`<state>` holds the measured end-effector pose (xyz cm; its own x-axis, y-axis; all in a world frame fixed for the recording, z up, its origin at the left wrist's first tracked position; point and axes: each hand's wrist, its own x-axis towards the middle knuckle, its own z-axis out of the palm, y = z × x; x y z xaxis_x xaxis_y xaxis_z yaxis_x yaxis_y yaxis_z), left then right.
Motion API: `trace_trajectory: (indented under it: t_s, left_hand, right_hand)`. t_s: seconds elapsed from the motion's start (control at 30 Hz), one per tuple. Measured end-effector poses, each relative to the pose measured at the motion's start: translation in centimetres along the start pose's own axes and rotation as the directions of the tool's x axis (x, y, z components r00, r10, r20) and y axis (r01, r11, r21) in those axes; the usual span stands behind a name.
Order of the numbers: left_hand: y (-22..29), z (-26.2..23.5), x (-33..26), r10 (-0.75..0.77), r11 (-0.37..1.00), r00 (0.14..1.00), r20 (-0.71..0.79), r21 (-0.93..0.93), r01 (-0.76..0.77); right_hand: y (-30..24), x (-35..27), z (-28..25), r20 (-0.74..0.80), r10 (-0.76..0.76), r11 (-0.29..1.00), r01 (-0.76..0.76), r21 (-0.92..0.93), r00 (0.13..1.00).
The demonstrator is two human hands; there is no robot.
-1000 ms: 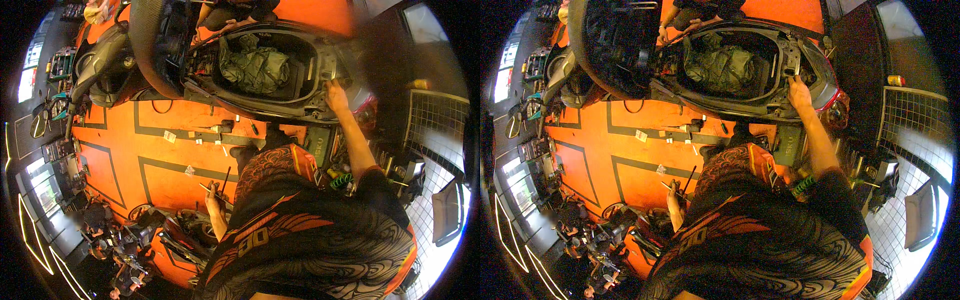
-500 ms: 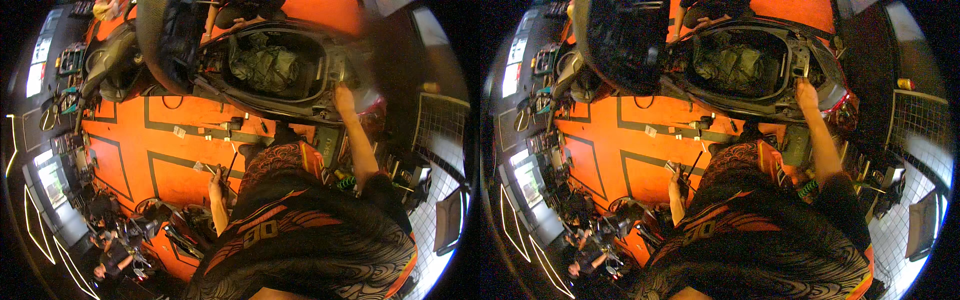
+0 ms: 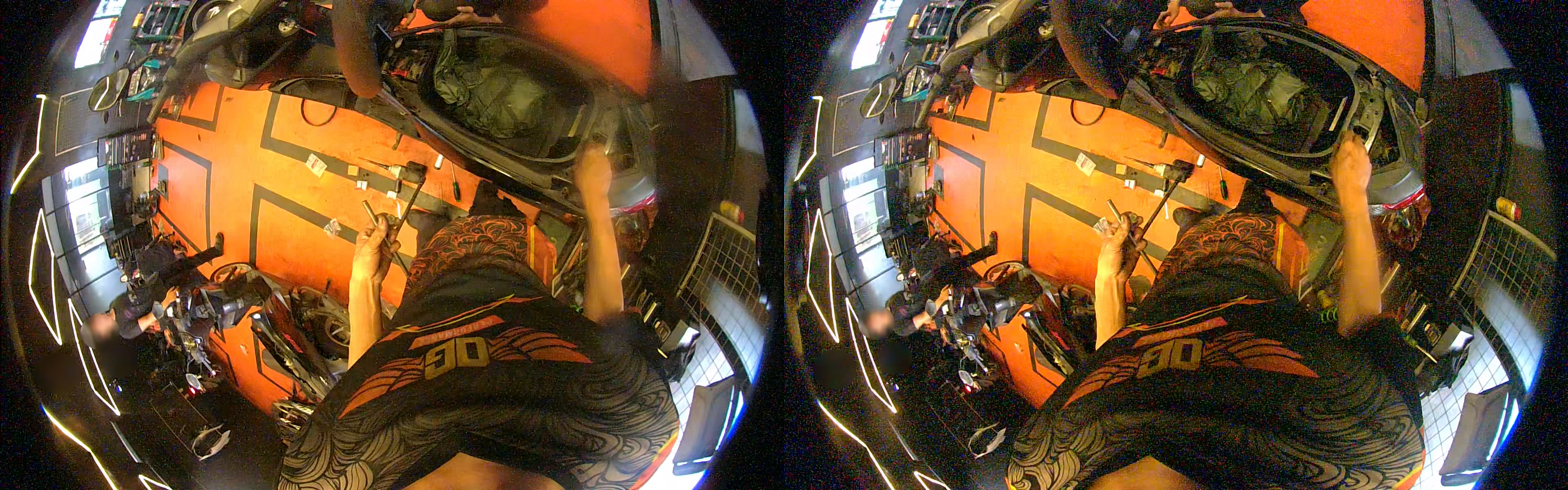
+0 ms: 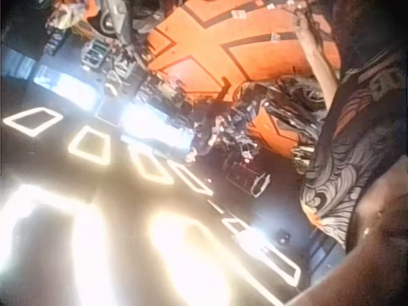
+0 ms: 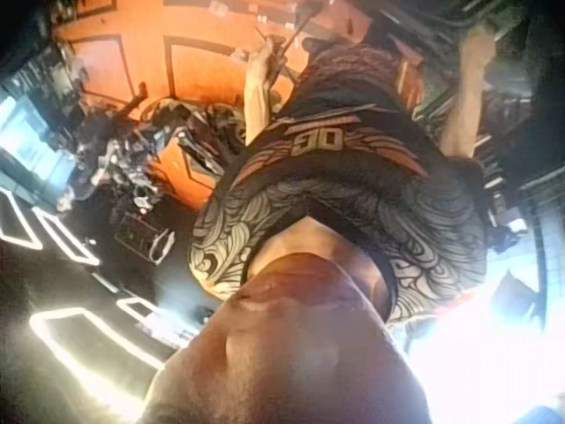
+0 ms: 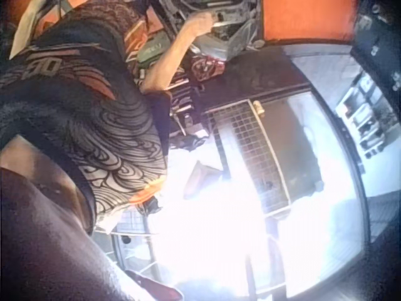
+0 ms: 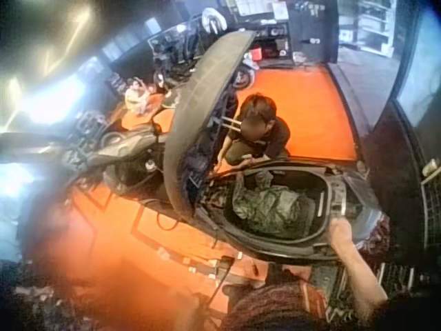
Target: The person works on the rear body panels and internal compartment of a motorcycle using a socket wrench and by hand, removing screws and adjusting the plastic fairings while another person assists.
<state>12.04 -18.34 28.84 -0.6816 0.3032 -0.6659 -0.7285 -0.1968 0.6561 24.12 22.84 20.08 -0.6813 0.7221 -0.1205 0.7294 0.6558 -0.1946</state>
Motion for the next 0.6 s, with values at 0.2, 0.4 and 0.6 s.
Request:
trace_trajectory:
  t_s: [0.2,0.4,0.6]
  left_hand:
    - [-0.6,1.5,-0.2,-0.018,0.976,0.997,-0.075,0.214,0.034]
    - [-0.4,2.1,-0.3,0.034,0.940,0.996,-0.087,0.342,-0.003]
    - [-0.8,2.7,0.1,0.029,0.934,0.999,-0.026,0.356,-0.018]
  right_hand:
    - [-16.6,-5.4,-7.1,0.240,-0.690,0.459,0.157,0.874,0.682]
    - [-22.0,-9.7,-3.4,0.194,-0.843,0.343,0.224,0.912,0.502]
    - [-20.8,-9.8,-3.1,0.297,-0.788,0.356,0.005,0.935,0.539]
